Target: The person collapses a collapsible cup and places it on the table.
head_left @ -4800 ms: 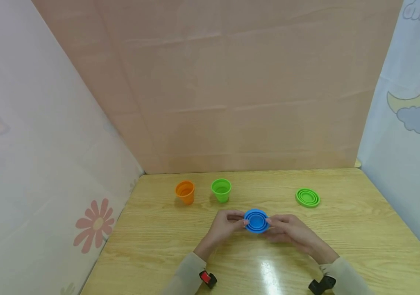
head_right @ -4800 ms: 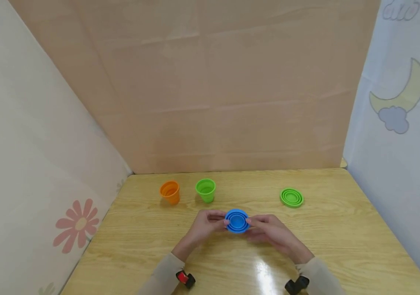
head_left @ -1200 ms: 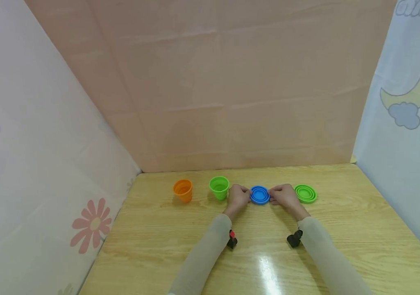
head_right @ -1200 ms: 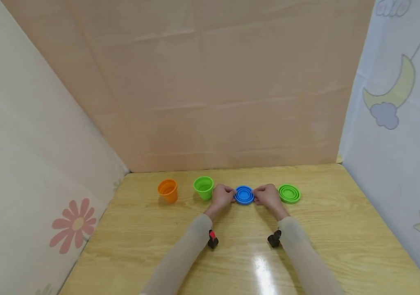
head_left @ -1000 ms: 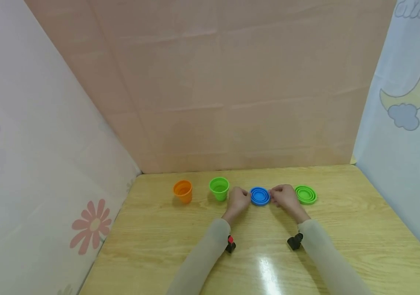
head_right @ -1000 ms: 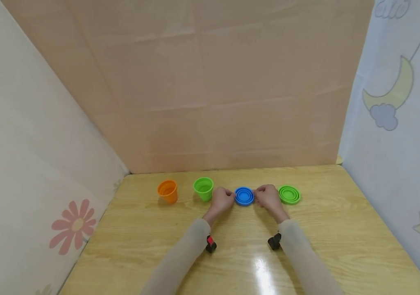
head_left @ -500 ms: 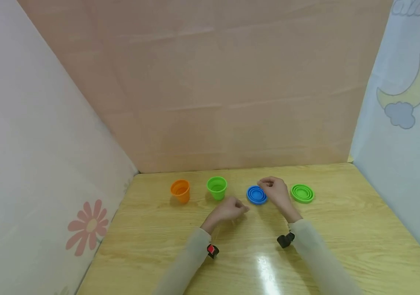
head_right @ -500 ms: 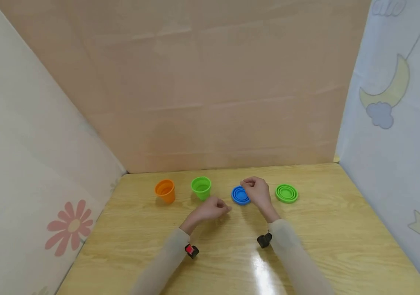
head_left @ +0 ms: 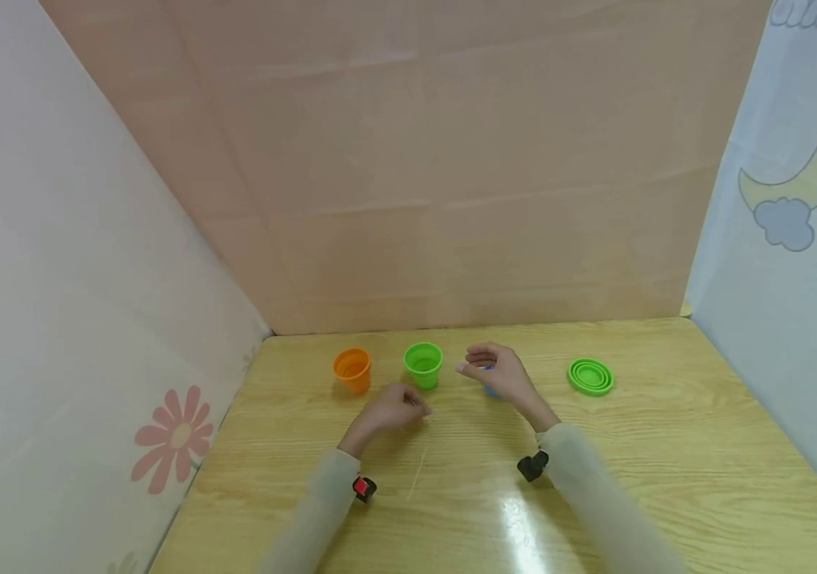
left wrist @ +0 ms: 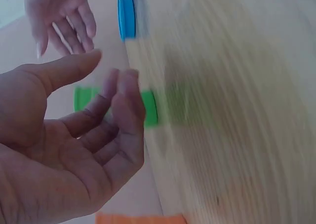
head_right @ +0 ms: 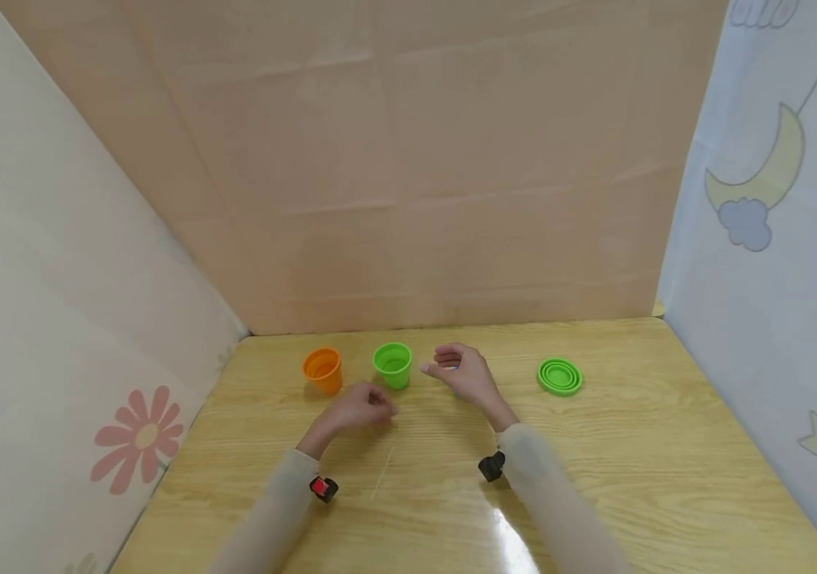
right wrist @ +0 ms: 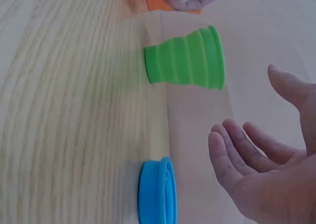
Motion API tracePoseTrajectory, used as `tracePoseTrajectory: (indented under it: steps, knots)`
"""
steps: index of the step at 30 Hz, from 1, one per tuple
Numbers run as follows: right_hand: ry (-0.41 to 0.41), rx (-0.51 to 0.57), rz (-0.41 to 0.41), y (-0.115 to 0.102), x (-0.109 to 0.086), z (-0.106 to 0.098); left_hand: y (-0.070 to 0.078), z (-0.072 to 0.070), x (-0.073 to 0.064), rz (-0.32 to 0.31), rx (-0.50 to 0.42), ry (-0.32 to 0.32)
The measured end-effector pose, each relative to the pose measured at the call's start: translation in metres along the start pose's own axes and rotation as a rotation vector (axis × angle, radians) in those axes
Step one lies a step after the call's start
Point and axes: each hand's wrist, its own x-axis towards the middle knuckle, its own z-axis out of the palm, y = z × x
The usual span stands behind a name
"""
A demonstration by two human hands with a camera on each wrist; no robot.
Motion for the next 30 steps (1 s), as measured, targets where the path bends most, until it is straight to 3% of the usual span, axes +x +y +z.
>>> tracePoseTrajectory:
  steps: [6,11,14,22,30]
  knots:
    - [-0.085,-0.008,-0.006,0.000,0.010,0.020,-0.011,-0.017,0.000,-0.042,-0.030,0.110]
    - [-0.125,-0.035,-0.016,0.005,0.019,0.036,-0.014,-0.017,0.007,-0.068,-0.049,0.213]
    - [-0.127,-0.052,-0.007,0.007,0.021,0.039,-0.015,-0.014,0.014,-0.050,-0.075,0.253]
    - [-0.158,-0.028,0.010,0.011,0.030,0.040,-0.007,-0.012,0.029,0.002,-0.200,0.236]
    - [-0.179,-0.015,-0.032,0.007,0.034,0.045,-0.008,-0.010,0.035,0.017,-0.208,0.243]
